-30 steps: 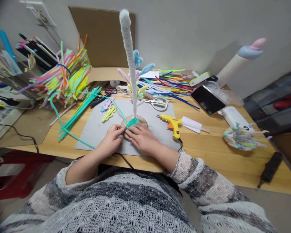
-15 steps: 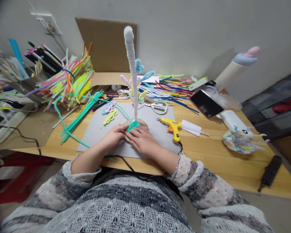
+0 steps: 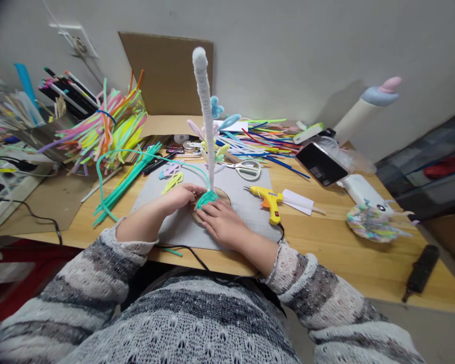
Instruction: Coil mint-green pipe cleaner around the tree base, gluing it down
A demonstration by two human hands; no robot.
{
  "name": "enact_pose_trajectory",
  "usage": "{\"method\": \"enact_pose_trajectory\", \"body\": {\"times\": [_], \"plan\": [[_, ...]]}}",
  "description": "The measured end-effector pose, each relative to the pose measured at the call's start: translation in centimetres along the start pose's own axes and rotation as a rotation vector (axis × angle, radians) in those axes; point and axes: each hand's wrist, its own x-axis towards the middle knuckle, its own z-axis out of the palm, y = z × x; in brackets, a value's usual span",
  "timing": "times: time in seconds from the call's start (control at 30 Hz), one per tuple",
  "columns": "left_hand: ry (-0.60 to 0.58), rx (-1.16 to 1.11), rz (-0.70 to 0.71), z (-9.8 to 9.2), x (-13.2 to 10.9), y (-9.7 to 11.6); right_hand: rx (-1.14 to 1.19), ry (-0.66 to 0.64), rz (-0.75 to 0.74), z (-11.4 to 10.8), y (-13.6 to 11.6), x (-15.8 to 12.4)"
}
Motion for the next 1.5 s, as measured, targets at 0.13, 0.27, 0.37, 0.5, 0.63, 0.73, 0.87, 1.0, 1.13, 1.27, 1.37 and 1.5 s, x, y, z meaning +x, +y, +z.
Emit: {"method": "enact_pose_trajectory", "body": {"times": [0.13, 0.27, 0.37, 0.5, 0.63, 0.73, 0.87, 1.0, 1.13, 1.27, 1.37, 1.5], "plan": [[-0.018, -0.038, -0.042, -0.2, 0.2, -0.3, 0.002, 0.000, -0.002, 0.0, 0.0, 0.0], [-0.016, -0.071, -0.064, -0.1, 0.2, -0.7, -0.009, 0.009, -0.007, -0.1, -0.1, 0.0], [0.007, -0.116, -0.083, -0.1, 0.0, -0.6, -0.009, 0.007, -0.005, 0.0, 0.0, 0.0], [0.005, -0.196, -0.106, -0.4, -0.6, 0.1, -0.019, 0.011, -0.008, 0.1, 0.0, 0.0], [-0.001, -0.253, -0.106, -0.4, -1.2, 0.2, -0.002, 0.006, -0.010, 0.0, 0.0, 0.0], [0.020, -0.325, -0.072, 0.1, -1.5, -0.9, 0.021, 0.006, 0.000, -0.1, -0.1, 0.1], [0.027, -0.533, 0.013, 1.1, -2.1, -2.7, 0.054, 0.010, 0.019, -0.1, -0.1, 0.0], [0.064, -0.393, 0.037, 0.8, -3.0, -3.1, 0.054, -0.002, 0.036, -0.1, -0.1, -0.1], [0.170, -0.161, 0.024, -0.6, -3.1, -2.3, 0.066, -0.007, 0.058, -0.2, -0.2, 0.0], [0.129, -0.090, -0.021, -1.6, -1.9, -1.6, 0.078, 0.000, 0.062, -0.3, -0.3, 0.1], [0.081, -0.075, -0.047, -1.6, -0.9, -1.2, 0.063, -0.007, 0.061, -0.4, -0.4, 0.1], [0.014, -0.156, -0.046, -1.2, -0.3, -1.2, 0.039, -0.044, 0.071, -0.7, -0.5, 0.1]]}}
